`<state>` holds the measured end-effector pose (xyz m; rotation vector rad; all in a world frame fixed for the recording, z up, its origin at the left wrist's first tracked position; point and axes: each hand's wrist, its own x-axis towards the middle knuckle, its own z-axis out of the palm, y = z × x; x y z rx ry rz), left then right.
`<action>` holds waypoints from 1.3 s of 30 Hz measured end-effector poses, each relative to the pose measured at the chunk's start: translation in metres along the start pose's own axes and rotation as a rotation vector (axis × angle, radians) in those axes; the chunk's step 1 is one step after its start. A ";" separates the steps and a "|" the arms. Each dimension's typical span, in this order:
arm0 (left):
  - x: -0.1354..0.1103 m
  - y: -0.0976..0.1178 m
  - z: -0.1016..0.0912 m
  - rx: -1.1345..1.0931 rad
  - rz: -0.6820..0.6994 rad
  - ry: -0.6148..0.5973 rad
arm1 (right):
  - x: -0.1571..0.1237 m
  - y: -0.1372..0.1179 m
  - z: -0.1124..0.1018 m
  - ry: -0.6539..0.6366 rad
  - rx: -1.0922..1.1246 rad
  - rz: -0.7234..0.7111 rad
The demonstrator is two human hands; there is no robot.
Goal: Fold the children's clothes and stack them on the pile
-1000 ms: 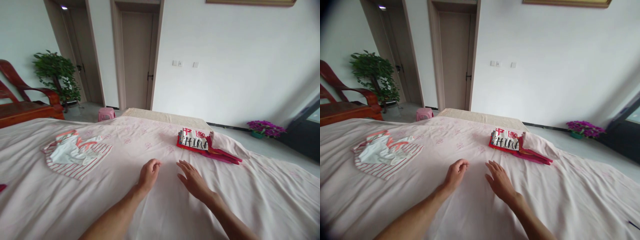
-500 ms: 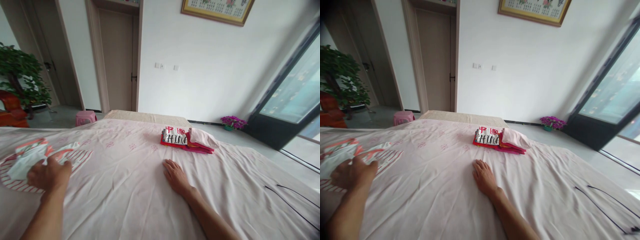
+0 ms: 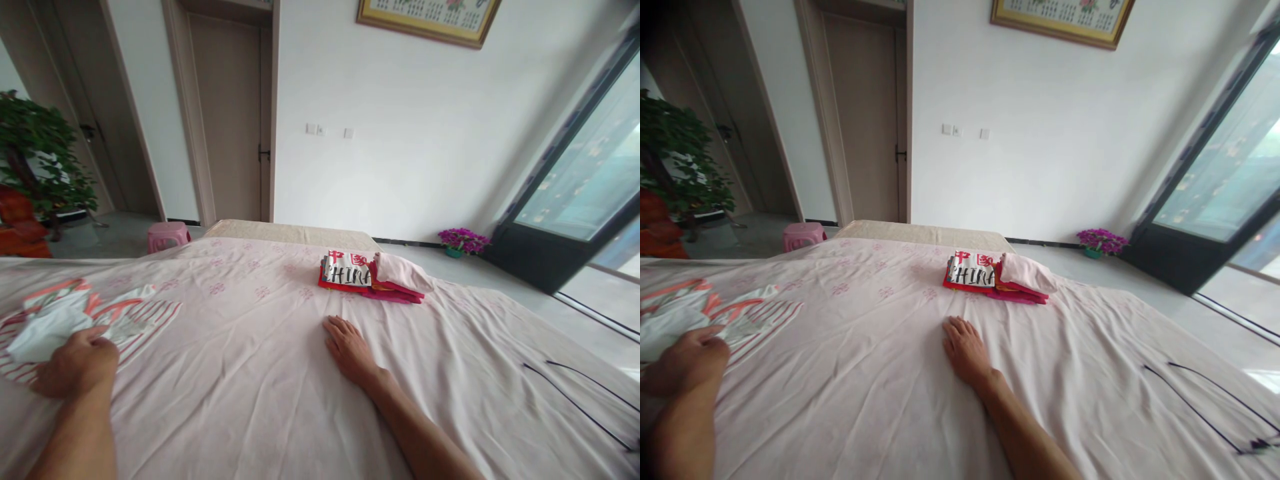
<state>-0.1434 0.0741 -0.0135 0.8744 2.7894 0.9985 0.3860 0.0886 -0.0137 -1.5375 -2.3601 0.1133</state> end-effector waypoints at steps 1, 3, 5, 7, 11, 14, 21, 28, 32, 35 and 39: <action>-0.001 0.002 0.001 0.013 -0.048 0.034 | 0.000 0.000 0.000 0.002 -0.001 -0.002; -0.003 0.008 0.002 -0.035 -0.063 0.117 | -0.001 0.000 0.000 0.001 -0.003 -0.006; -0.006 0.017 0.003 -0.198 0.037 0.220 | -0.001 0.000 0.000 0.001 -0.004 -0.007; -0.009 0.031 0.005 -0.422 0.131 0.302 | -0.001 0.000 0.000 0.002 -0.001 -0.004; -0.027 0.075 0.004 -0.944 0.201 0.163 | 0.000 0.000 -0.001 -0.008 0.005 0.006; -0.068 0.117 -0.003 -1.336 0.194 -0.258 | 0.000 0.000 -0.002 -0.007 0.010 0.003; -0.194 0.171 -0.002 -1.037 0.529 -1.104 | 0.000 0.007 0.003 0.039 0.097 0.016; -0.149 0.137 0.051 -0.450 0.773 -0.582 | 0.002 0.016 0.002 0.143 0.281 0.043; -0.099 0.112 0.050 -0.017 0.816 -0.280 | 0.001 0.010 0.000 0.129 0.243 0.002; -0.086 0.100 0.046 0.157 0.770 -0.248 | 0.000 0.004 -0.003 0.112 0.208 -0.062; -0.093 0.097 0.047 0.277 0.783 -0.298 | -0.002 -0.005 -0.010 0.072 0.197 -0.204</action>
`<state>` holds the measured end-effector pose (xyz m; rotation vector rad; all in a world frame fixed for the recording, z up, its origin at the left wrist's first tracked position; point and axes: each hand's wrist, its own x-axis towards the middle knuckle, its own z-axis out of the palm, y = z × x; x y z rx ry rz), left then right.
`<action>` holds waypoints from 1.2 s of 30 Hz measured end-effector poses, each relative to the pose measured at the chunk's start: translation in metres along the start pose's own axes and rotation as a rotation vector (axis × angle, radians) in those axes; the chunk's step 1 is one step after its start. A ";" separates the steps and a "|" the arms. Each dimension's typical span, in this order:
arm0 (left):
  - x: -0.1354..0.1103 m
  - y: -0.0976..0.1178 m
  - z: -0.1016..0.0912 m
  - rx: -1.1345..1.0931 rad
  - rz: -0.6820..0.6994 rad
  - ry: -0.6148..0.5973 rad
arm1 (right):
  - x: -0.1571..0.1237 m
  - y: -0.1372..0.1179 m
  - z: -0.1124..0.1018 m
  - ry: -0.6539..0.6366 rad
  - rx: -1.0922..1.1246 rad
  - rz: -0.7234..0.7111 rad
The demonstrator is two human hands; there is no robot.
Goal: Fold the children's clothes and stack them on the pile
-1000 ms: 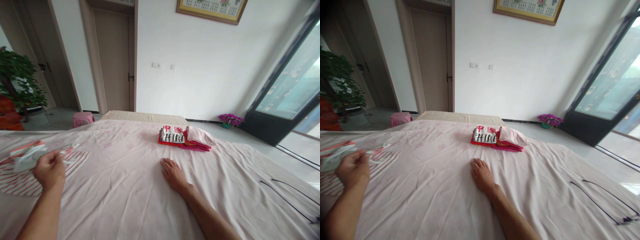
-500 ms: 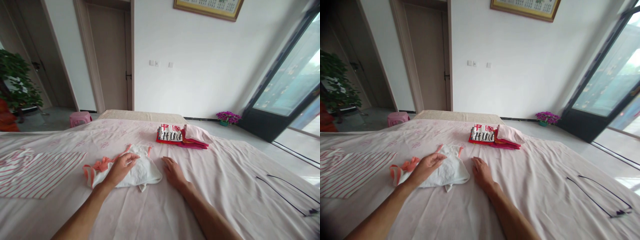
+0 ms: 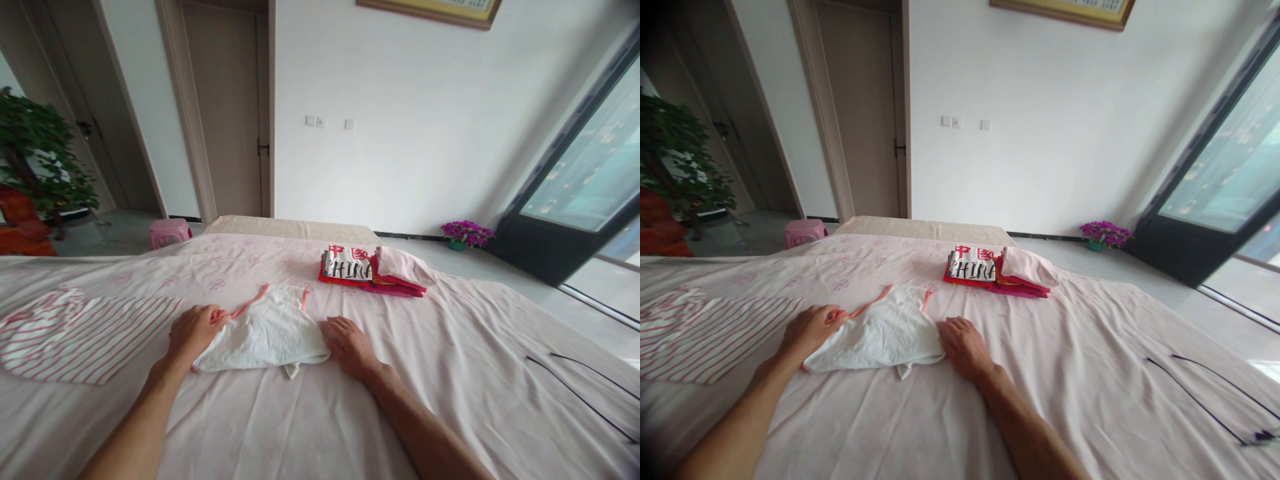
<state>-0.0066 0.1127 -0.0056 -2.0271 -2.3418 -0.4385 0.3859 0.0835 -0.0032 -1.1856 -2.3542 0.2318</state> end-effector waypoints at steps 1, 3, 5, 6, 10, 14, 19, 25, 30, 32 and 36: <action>-0.001 0.003 0.001 0.030 0.011 0.001 | 0.000 -0.002 -0.001 -0.017 0.012 -0.024; -0.003 0.007 0.003 0.073 0.039 0.013 | 0.000 -0.005 -0.002 -0.037 0.041 -0.034; -0.003 0.010 0.003 0.065 0.066 0.023 | 0.000 -0.006 -0.002 -0.030 0.065 -0.009; -0.003 0.012 0.001 0.033 0.069 0.035 | 0.000 -0.006 -0.001 -0.023 0.074 0.002; -0.007 0.031 -0.012 -0.313 0.017 0.100 | 0.000 -0.001 0.002 0.007 0.095 0.029; -0.030 0.081 -0.031 -0.801 0.174 -0.060 | 0.000 0.002 0.003 0.032 0.111 0.023; -0.072 0.137 -0.051 -1.137 0.453 -0.782 | -0.002 0.001 0.001 0.053 0.142 -0.003; -0.067 0.134 -0.040 -1.030 0.382 -0.536 | -0.004 -0.003 -0.005 0.029 0.153 -0.014; -0.035 0.097 0.002 -0.605 0.323 0.071 | -0.003 -0.009 -0.007 0.011 0.111 0.034; -0.029 0.086 0.017 -0.518 0.320 0.168 | -0.001 -0.015 -0.006 0.007 0.117 0.091; -0.029 0.081 0.037 -0.471 0.333 0.159 | 0.004 -0.028 0.001 0.025 0.135 0.219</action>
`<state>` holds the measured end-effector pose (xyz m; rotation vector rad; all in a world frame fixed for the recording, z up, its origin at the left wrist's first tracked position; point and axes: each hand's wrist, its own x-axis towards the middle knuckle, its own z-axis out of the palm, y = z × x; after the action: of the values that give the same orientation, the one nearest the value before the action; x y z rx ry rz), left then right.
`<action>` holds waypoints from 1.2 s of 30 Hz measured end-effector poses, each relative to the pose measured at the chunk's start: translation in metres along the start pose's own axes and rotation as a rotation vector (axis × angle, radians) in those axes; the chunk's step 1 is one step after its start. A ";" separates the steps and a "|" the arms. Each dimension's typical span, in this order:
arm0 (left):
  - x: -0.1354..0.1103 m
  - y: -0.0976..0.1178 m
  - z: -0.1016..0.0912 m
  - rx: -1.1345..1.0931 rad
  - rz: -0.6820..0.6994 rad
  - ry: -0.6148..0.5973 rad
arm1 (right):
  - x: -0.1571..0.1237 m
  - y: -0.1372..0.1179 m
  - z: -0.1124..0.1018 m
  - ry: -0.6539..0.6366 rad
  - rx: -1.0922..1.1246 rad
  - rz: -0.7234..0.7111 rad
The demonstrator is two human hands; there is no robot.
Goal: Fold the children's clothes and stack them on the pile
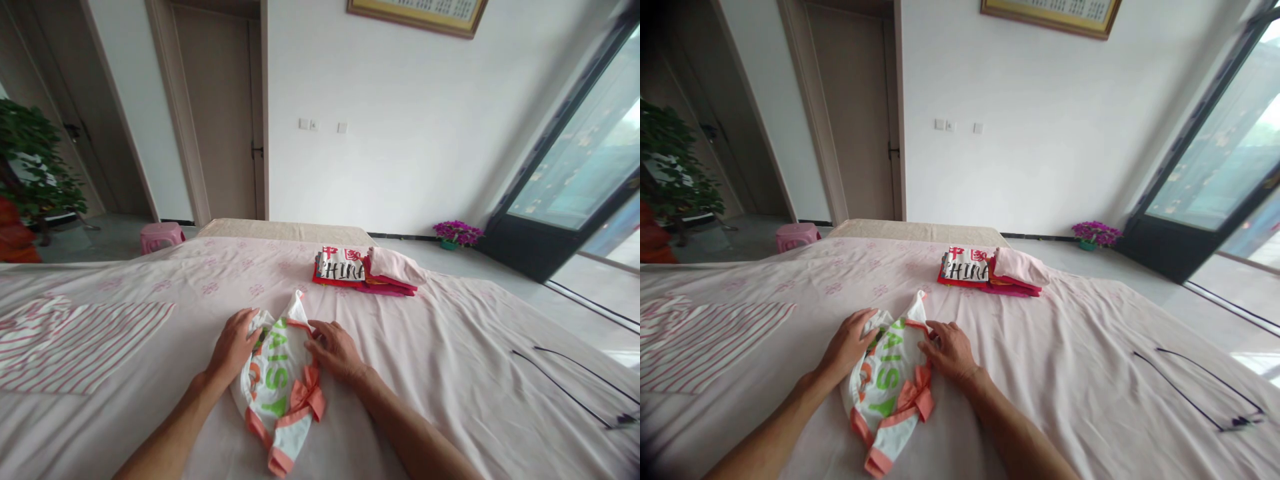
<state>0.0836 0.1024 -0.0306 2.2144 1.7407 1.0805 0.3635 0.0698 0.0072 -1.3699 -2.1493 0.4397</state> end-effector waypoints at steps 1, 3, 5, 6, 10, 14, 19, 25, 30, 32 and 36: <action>-0.001 0.001 0.003 0.005 0.002 -0.021 | 0.001 -0.003 0.003 0.004 -0.007 0.010; -0.003 0.004 0.006 0.022 -0.001 -0.052 | 0.002 -0.006 0.009 0.008 -0.030 0.012; -0.003 0.008 0.006 0.040 -0.004 -0.068 | 0.003 -0.007 0.015 0.023 -0.045 0.012; -0.003 0.010 0.004 0.049 -0.011 -0.074 | 0.004 -0.007 0.017 0.038 -0.044 0.008; 0.004 0.014 -0.017 0.154 -0.122 -0.078 | 0.004 -0.001 0.013 0.168 0.005 -0.050; 0.011 0.013 -0.051 0.290 -0.318 -0.342 | 0.002 0.015 -0.004 0.370 0.133 -0.065; 0.012 0.019 -0.072 0.245 -0.201 -0.751 | 0.002 0.038 -0.011 0.466 0.408 0.137; 0.007 0.033 -0.048 0.249 -0.082 -0.388 | 0.009 0.043 0.005 0.303 0.586 0.257; 0.001 0.041 -0.020 0.158 -0.027 -0.420 | 0.011 0.037 0.007 0.272 0.662 0.289; 0.004 0.045 -0.023 0.159 -0.096 -0.444 | 0.011 0.033 0.001 0.370 0.759 0.283; 0.019 0.043 -0.059 0.225 -0.309 -0.173 | 0.012 0.029 -0.020 0.587 1.003 0.318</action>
<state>0.0840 0.0864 0.0431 1.9874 2.1196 0.6354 0.3924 0.0927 0.0108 -1.0294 -0.9714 0.9316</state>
